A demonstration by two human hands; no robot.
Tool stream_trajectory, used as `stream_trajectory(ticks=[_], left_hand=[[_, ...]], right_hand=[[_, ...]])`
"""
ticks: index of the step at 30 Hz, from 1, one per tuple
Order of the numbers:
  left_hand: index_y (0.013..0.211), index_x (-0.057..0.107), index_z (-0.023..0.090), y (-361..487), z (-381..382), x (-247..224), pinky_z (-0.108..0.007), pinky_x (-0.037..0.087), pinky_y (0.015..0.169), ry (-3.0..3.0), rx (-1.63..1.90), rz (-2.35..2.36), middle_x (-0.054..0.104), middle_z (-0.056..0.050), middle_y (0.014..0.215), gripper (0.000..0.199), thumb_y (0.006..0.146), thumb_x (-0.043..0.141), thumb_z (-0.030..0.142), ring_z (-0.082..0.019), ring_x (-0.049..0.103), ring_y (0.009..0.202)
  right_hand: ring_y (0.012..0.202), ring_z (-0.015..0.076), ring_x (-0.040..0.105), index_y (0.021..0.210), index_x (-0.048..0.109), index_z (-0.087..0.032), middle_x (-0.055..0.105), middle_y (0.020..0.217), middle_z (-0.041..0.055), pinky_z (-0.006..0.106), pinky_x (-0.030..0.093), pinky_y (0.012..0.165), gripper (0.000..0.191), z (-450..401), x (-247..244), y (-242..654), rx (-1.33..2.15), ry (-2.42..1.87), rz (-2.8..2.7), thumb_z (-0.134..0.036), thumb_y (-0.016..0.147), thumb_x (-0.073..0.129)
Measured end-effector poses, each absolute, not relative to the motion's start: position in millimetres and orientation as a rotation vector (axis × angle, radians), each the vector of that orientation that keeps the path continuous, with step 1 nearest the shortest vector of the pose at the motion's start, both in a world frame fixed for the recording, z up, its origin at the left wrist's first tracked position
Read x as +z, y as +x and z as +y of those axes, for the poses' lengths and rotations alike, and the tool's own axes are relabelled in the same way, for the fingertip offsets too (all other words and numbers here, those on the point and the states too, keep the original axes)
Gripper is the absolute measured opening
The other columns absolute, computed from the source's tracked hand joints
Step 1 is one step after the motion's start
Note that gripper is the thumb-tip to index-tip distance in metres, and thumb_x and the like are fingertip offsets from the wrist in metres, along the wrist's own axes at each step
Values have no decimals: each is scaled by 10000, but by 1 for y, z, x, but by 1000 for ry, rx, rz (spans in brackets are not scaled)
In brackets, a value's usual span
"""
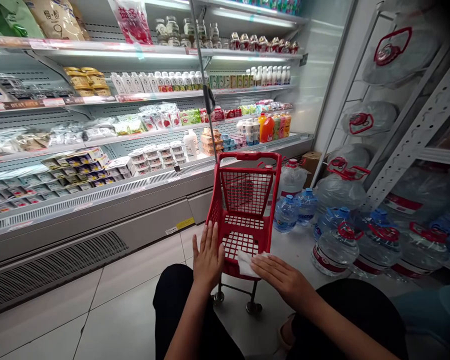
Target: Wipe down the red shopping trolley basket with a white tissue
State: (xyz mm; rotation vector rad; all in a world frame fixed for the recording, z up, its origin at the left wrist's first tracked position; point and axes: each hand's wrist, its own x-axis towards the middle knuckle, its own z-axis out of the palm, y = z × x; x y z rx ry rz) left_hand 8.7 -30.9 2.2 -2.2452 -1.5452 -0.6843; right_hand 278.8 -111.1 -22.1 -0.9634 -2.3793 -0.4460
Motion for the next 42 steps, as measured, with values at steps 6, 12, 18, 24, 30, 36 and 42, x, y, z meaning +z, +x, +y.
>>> stream_trajectory(ticks=[6, 12, 18, 24, 30, 36, 42], left_hand=[[1670, -62, 213, 18, -28, 0, -532, -17, 1311, -2223, -710, -1580, 271, -74, 1707, 724, 1073, 335, 314, -218, 275, 1572], [1679, 18, 222, 49, -45, -6, -422, 211, 1305, -2444, -666, -1484, 304, -23, 1696, 689, 1067, 331, 270, -176, 318, 1553], [1680, 24, 235, 30, -31, -7, -427, 231, 1302, -2477, -599, -1474, 351, -1, 1673, 665, 1073, 294, 277, -175, 367, 1530], [1680, 26, 224, 10, -9, -8, -485, 224, 1303, -2420, -575, -1639, 362, -33, 1668, 656, 1076, 272, 287, -195, 352, 1539], [1678, -16, 177, 41, -18, 5, -468, 217, 1310, -2412, -758, -1601, 262, -72, 1711, 694, 1069, 299, 283, -210, 228, 1586], [1680, -8, 228, 55, -27, 11, -481, 280, 1282, -2488, -910, -1559, 140, -67, 1745, 692, 1077, 322, 309, -229, 128, 1607], [1680, 68, 256, 27, -15, 9, -493, 316, 1264, -2511, -848, -1598, 124, -70, 1748, 667, 1087, 339, 394, -254, 140, 1605]], right_hand=[[1488, 176, 425, 1627, 292, -235, 497, 1583, 35, 431, 445, 1218, 641, -81, -18, 276, -433, -974, -2374, -30, 1025, 366], [1495, 182, 416, 1627, 292, -222, 494, 1586, 44, 430, 444, 1214, 648, -73, -27, 264, -446, -963, -2357, -34, 1015, 395], [1468, 172, 458, 1647, 234, -253, 505, 1579, 35, 447, 398, 1245, 719, -49, -16, 306, -467, -1078, -2299, 6, 986, 351], [1449, 191, 486, 1653, 214, -282, 511, 1575, 37, 475, 408, 1234, 796, -25, -11, 325, -534, -1190, -2156, 43, 933, 321], [1459, 192, 474, 1617, 339, -188, 542, 1548, 70, 440, 436, 1217, 695, -45, -23, 249, -516, -1059, -2203, 14, 953, 354], [1431, 213, 510, 1529, 480, -103, 610, 1480, 108, 427, 443, 1212, 537, -44, -22, 220, -569, -942, -2257, -78, 996, 423], [1454, 198, 482, 1638, 283, -187, 499, 1584, 75, 468, 367, 1252, 687, -45, 0, 300, -651, -1203, -2228, -6, 977, 319]])
